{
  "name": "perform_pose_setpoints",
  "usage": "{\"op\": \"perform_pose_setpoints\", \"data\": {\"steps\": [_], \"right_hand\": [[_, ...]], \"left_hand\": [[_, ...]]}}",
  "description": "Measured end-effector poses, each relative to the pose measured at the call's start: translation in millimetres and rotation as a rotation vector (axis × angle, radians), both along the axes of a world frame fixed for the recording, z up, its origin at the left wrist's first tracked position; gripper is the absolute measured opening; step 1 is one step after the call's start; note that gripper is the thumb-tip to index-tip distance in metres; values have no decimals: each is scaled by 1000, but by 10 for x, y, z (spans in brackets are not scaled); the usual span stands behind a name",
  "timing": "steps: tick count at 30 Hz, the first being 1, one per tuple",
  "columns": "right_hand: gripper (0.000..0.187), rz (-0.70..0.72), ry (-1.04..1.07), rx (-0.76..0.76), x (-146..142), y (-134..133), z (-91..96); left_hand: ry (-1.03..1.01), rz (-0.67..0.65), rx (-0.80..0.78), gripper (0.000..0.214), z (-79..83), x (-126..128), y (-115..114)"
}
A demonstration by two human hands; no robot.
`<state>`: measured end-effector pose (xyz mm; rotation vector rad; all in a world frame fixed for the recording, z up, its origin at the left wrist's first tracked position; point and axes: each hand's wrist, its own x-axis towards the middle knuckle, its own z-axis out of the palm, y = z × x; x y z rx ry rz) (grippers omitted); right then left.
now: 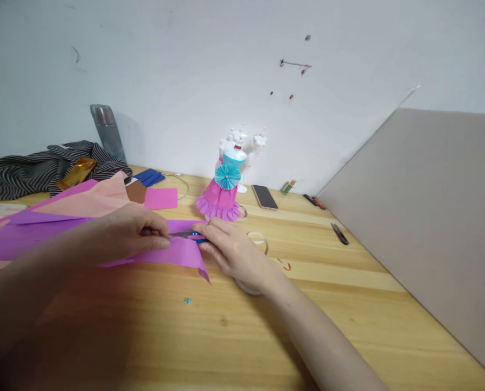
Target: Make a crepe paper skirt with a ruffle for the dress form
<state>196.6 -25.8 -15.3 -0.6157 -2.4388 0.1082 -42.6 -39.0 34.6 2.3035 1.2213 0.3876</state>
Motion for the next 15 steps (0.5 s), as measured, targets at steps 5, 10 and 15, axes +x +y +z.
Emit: {"op": "perform_pose_setpoints", "data": {"steps": [5, 10, 15], "right_hand": [[26, 10, -10, -10, -4, -5, 14], [24, 13, -16, 6, -16, -11, 33], [25, 7, -13, 4, -20, -17, 44]], "left_hand": [[19, -5, 30, 19, 4, 9, -1], [22, -10, 6, 19, 41, 12, -14], [11, -8, -3, 20, 45, 9, -13]]}}
